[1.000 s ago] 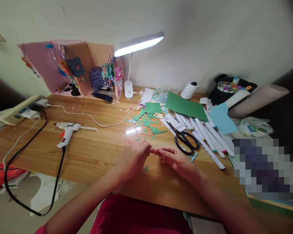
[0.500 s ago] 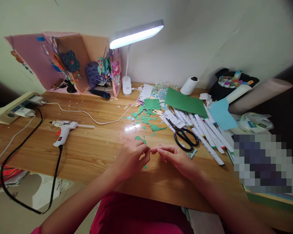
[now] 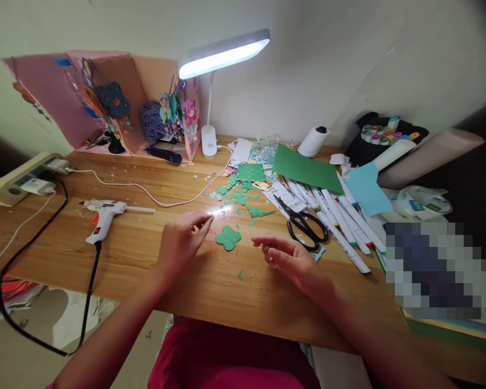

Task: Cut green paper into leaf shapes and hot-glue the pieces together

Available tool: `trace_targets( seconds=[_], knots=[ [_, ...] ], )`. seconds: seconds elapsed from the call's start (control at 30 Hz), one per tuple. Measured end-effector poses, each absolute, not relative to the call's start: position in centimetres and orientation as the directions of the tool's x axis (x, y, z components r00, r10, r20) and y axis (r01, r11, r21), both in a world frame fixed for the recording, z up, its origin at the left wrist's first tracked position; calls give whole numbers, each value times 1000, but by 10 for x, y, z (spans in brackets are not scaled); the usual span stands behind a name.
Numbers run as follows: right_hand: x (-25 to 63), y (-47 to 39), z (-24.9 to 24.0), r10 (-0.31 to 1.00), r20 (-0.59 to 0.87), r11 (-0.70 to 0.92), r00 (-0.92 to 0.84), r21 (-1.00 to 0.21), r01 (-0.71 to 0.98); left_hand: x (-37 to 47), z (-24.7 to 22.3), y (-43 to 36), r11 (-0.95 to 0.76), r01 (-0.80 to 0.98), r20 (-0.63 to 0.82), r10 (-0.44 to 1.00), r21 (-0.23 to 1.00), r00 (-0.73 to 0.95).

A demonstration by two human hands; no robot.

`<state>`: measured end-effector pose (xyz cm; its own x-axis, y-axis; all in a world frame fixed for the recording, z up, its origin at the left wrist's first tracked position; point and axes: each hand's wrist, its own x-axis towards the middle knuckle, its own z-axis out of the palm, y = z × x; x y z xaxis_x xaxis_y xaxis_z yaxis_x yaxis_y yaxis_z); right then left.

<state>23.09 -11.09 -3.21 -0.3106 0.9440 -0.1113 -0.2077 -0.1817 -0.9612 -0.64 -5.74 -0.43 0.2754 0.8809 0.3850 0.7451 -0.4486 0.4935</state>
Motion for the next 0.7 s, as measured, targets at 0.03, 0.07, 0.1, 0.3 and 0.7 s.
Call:
trace_targets(
  seconds=[0.03,0.07,0.1,0.3,0.7],
  knots=[
    [231,-110,-33,952,-118,-185,-282,-957,-222,-15,-3,-54,-397,763,355,905,510,234],
    [231,-108,-34,961,-127,-185,-245,-955,-233,-25,-3,-52,-331,793,324,929,511,179],
    [231,-107,-35,969,-138,-185,-204,-954,-236,-35,-2,-50,-253,835,296,948,488,114],
    [234,-105,-38,985,-135,-149,-107,-979,-136,-110,-3,-61,160,957,360,901,244,-242],
    [226,-112,-25,971,-196,-197,-137,-980,9,-161,10,-52,522,853,-61,851,-21,-522]
  ],
)
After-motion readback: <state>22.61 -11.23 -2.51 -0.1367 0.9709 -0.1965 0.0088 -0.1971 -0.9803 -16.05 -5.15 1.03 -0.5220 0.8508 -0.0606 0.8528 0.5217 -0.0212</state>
